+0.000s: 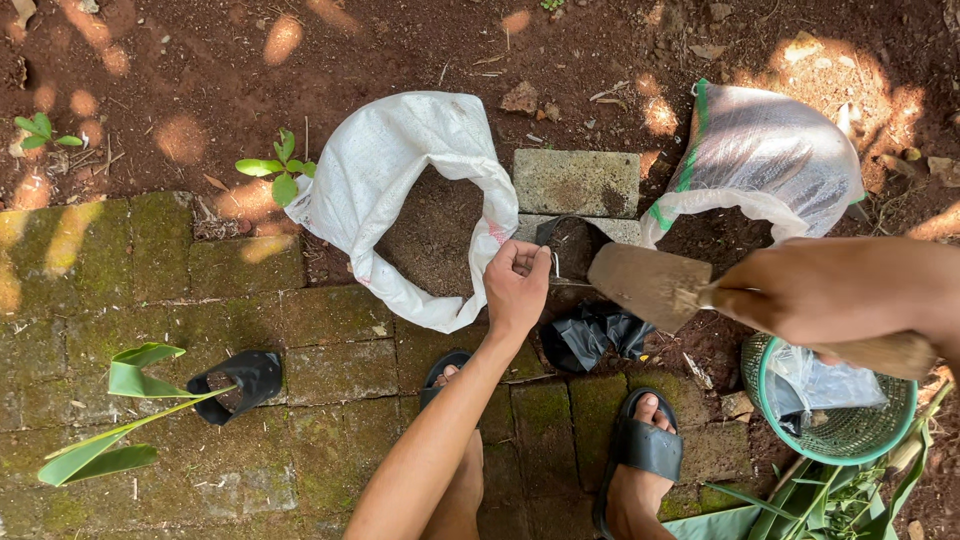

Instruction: The person prepares a small black plastic planter bag by folding the rim and then fills it with soil from a white bag using a hand trowel.

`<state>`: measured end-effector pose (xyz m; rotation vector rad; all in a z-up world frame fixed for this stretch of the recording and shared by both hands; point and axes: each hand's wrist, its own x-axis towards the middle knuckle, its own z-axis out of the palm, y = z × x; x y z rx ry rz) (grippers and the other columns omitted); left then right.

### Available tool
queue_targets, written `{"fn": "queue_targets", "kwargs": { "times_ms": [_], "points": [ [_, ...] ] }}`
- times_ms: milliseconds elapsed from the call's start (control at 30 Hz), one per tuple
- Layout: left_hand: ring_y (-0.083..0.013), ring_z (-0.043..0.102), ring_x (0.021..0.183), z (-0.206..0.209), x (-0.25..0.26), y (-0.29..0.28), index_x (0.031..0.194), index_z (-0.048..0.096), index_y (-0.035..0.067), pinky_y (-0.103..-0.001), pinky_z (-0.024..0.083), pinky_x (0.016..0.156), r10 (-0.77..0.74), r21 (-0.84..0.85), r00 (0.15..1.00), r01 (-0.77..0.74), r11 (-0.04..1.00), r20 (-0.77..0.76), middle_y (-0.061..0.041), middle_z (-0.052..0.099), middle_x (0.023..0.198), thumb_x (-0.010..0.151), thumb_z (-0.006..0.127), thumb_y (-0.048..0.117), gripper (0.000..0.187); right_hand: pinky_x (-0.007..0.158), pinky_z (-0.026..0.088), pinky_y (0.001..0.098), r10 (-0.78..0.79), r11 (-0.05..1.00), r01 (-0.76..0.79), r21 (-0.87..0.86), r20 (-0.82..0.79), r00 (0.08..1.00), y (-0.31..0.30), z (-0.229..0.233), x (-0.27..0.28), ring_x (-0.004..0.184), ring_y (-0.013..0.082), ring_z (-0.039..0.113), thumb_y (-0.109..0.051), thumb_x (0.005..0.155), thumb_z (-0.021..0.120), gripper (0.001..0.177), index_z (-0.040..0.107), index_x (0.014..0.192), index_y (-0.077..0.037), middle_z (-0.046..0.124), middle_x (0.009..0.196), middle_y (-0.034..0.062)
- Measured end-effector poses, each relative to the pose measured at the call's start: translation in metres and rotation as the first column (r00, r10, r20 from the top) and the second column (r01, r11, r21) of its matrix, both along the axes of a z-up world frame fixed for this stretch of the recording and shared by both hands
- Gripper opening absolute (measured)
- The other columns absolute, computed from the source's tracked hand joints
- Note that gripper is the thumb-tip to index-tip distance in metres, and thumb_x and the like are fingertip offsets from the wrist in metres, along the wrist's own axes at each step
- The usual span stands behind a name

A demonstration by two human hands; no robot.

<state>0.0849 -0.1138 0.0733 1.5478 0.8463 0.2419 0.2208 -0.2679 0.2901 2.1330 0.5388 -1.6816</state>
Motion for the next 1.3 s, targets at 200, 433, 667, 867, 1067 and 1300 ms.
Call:
{"fn": "queue_targets", "kwargs": {
  "times_ms": [200,433,667,867,1067,1300],
  "points": [
    [-0.0104,0.054,0.066,0.020,-0.004,0.004,0.075,0.058,0.014,-0.028,0.044,0.065,-0.163,-0.034,0.966,0.160,0.987,-0.199,0.003,0.059,0.069,0.078,0.063,0.037,0.023,0.043,0.073,0.0212,-0.144,0.968,0.146,0.203,-0.024,0.989,-0.065,-0.032,0.008,0.043,0.0104,0.073,-0.033,0.092,0.042,0.030,0.064,0.110,-0.023,0.066,0.057,0.0006],
    [-0.0100,0.051,0.063,0.005,-0.008,-0.003,0.077,0.058,0.012,-0.027,0.045,0.062,-0.106,-0.026,0.991,0.104,0.994,-0.083,0.002,0.057,0.068,0.081,0.060,0.021,0.010,0.066,0.051,0.0273,0.096,0.976,-0.123,0.177,0.152,0.984,0.003,-0.005,-0.014,0.067,0.0100,0.069,-0.040,0.087,0.046,0.033,0.057,0.117,-0.031,0.075,0.091,-0.0065],
    [-0.0096,0.049,0.062,0.002,-0.007,-0.003,0.075,0.056,0.012,-0.027,0.043,0.060,-0.099,-0.032,0.994,0.097,0.995,-0.041,0.002,0.056,0.067,0.082,0.059,0.018,0.010,0.045,0.046,0.0289,0.140,0.961,-0.148,0.232,0.050,0.989,0.046,-0.030,-0.020,0.042,0.0152,0.050,-0.026,0.095,0.034,0.043,0.050,0.060,-0.005,0.049,0.049,0.0027],
    [-0.0093,0.049,0.060,0.007,-0.009,-0.004,0.074,0.056,0.012,-0.026,0.043,0.058,-0.139,0.001,0.989,0.139,0.990,-0.039,0.002,0.055,0.066,0.082,0.060,0.019,0.011,0.044,0.035,0.0286,0.183,0.976,-0.185,0.118,0.023,0.983,0.049,-0.015,-0.023,0.046,0.0151,0.048,-0.012,0.080,0.043,0.027,0.047,0.055,-0.006,0.050,0.053,0.0044],
    [-0.0086,0.048,0.059,0.002,-0.008,-0.007,0.073,0.055,0.012,-0.025,0.043,0.057,-0.133,0.016,0.991,0.133,0.991,-0.013,0.002,0.055,0.065,0.081,0.061,0.017,0.011,0.051,0.040,0.0326,0.238,0.970,-0.240,0.046,0.039,0.970,0.055,-0.022,-0.025,0.057,0.0192,0.054,-0.016,0.082,0.043,0.029,0.058,0.064,0.001,0.060,0.065,0.0093],
    [-0.0104,0.054,0.053,-0.007,-0.010,-0.004,0.078,0.058,0.005,-0.028,0.044,0.046,-0.162,0.011,0.984,0.162,0.987,0.074,-0.006,0.058,0.062,0.082,0.057,0.013,0.009,0.067,0.058,0.0373,0.281,0.939,-0.279,0.203,0.022,0.960,0.038,-0.058,-0.016,0.057,0.0206,0.069,-0.020,0.094,0.032,0.032,0.054,0.110,-0.002,0.064,0.067,0.0080]
  ]
}}
